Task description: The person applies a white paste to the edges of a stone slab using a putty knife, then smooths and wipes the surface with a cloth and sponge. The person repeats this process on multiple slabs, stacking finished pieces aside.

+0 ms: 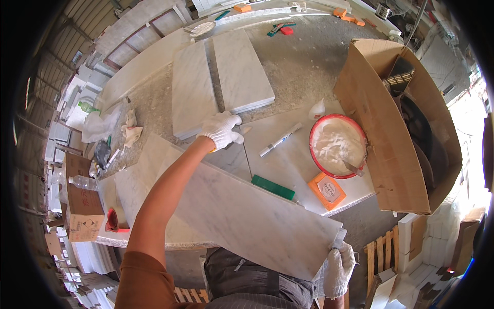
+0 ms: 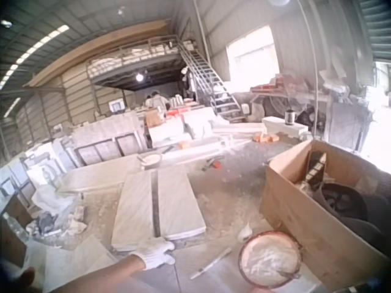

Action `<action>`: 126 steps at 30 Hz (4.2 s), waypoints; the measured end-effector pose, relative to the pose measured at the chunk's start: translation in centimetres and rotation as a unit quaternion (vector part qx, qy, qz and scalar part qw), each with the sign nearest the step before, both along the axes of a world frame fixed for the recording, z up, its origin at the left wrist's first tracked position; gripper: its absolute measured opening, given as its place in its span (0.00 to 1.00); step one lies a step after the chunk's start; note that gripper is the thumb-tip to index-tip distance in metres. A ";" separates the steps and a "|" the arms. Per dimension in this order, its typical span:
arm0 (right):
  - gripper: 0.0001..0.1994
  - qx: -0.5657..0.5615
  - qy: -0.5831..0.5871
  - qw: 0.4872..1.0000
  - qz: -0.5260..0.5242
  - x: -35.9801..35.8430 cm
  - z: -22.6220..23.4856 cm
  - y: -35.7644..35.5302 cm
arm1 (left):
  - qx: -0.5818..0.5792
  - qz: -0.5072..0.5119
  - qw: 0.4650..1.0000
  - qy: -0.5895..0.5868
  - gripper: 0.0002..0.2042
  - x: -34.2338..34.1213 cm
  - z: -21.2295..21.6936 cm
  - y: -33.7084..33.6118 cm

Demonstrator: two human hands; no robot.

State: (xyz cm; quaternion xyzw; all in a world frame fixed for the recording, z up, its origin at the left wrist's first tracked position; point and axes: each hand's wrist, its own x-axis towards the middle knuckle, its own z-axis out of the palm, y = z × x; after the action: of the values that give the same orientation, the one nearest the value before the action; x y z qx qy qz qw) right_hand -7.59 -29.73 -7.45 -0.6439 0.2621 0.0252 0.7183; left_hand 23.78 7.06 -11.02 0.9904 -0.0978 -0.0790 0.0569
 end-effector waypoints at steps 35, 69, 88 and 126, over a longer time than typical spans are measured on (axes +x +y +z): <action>0.08 -0.102 -0.128 0.983 -0.076 -0.5 1.5 0.5 | -0.255 -0.149 0.950 0.102 0.07 -11.4 8.3 -1.1; 0.10 -0.174 -0.077 0.982 -0.017 3.7 2.0 0.1 | -0.197 -0.185 0.958 0.095 0.07 -10.8 8.9 -1.0; 0.14 -0.456 -0.118 0.874 0.117 16.2 -0.3 -0.9 | -0.199 -0.138 0.964 0.112 0.08 -11.2 9.0 -1.2; 0.13 -0.038 -0.040 0.985 0.160 10.0 4.6 5.4 | -0.228 -0.209 0.948 0.073 0.05 -11.2 7.5 0.0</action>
State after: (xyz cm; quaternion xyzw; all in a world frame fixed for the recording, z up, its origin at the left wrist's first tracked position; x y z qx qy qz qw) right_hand 2.42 -24.30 -2.90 -0.7052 0.1271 0.1042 0.6897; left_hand 12.63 7.09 -3.55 0.8997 -0.3137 -0.1369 0.2707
